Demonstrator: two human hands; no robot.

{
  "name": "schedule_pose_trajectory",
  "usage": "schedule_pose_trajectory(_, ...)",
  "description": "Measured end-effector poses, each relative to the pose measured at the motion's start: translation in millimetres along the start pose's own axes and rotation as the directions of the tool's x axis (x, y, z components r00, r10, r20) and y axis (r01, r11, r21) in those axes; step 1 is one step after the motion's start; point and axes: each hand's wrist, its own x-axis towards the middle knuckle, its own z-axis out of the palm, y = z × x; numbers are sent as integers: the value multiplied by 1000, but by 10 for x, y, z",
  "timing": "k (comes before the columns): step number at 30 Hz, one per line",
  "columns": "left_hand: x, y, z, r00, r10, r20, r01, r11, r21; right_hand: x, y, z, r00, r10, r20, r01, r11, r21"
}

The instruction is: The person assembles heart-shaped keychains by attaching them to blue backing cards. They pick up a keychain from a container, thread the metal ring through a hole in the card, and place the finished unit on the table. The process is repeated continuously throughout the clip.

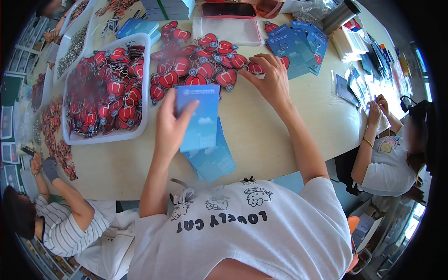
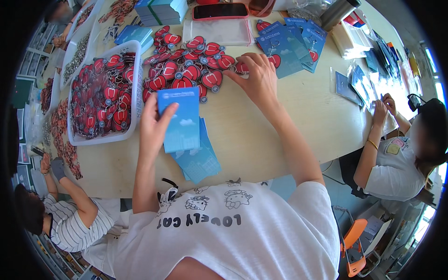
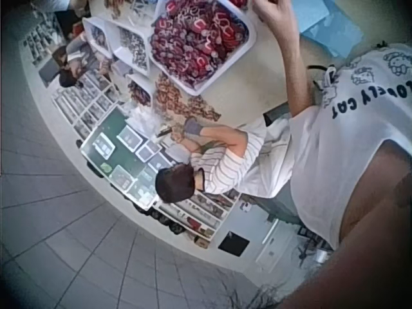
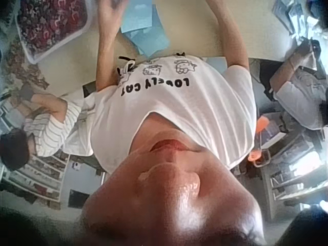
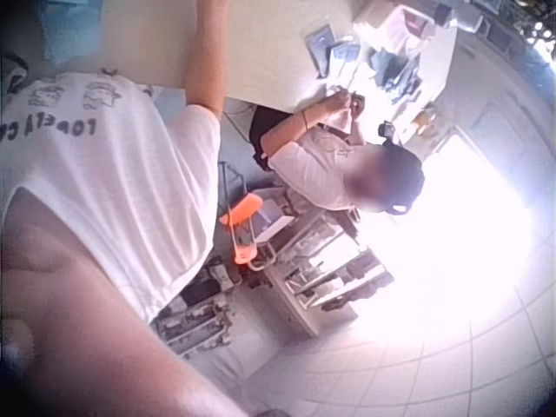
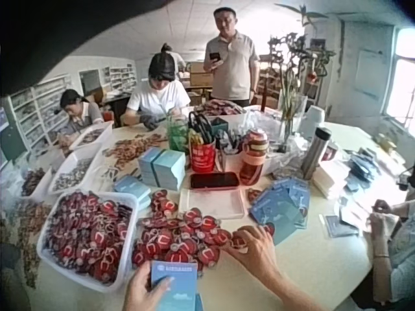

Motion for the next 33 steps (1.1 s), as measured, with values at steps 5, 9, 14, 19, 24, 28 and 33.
schedule_pose_trajectory(5,40,170,-107,985,106,-132,-130,974,-183,27,46,33,997,28,71,-27,1000,-10)
schedule_pose_trajectory(9,202,121,-45,966,129,-224,-177,962,-210,106,48,-175,974,116,196,-179,922,345)
schedule_pose_trajectory(14,450,167,98,935,230,-270,-276,950,-147,263,-119,-608,880,77,469,-369,732,572)
schedule_pose_trajectory(19,508,214,254,961,186,-204,-207,974,-87,391,-566,-627,879,49,474,-448,423,787)
schedule_pose_trajectory(24,412,365,468,970,195,-146,-238,884,-402,371,-772,-503,928,139,345,-371,298,879)
schedule_pose_trajectory(28,369,364,481,969,213,-122,-246,838,-487,361,-897,-528,939,140,313,-343,370,864)
schedule_pose_trajectory(33,395,351,457,962,233,-141,-272,827,-492,345,-975,-561,956,133,262,-294,411,863)
